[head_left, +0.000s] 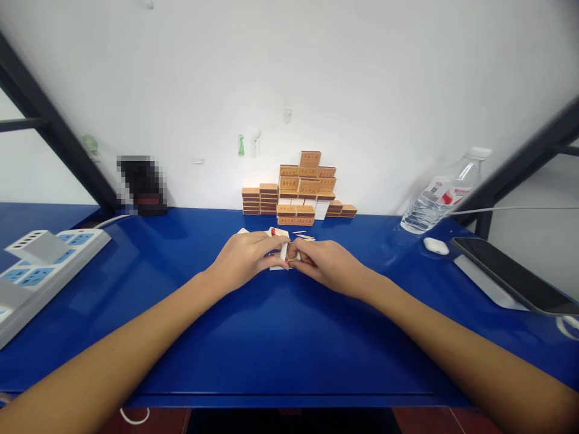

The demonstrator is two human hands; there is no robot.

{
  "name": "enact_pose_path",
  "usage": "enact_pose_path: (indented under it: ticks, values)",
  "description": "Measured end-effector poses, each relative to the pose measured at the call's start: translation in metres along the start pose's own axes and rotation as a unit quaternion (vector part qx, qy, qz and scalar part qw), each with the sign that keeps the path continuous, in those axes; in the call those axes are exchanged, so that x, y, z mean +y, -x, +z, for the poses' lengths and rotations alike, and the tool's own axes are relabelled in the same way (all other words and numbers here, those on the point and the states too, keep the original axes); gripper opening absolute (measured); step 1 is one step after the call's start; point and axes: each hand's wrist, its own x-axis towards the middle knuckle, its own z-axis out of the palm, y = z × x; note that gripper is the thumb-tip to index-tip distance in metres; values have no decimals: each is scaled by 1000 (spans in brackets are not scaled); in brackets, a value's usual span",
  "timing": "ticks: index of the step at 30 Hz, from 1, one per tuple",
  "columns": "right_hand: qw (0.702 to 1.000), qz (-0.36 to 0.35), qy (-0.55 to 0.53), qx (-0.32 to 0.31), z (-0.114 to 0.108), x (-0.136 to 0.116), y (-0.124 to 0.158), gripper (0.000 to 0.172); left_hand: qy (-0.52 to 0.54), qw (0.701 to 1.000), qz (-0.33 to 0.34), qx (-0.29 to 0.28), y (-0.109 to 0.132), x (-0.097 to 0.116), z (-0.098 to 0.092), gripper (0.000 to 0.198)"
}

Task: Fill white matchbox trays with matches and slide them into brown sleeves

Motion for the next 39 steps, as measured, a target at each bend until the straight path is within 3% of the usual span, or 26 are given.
enact_pose_path:
  ticks: [22,30,34,39]
  values:
    - [999,-3,-33,17,2,3,0,6,-8,1000,-25,-6,0,-2,1,46]
    - [995,28,-44,80,-15,21,2,10,-15,997,-81,-9,1,-4,-2,46]
    - [992,59,22,110,-25,41,3,6,-20,994,-104,-6,2,-6,-3,42]
    - [988,80,118,61,-27,50,3,7,-34,994,-104,6,2,-6,-3,40]
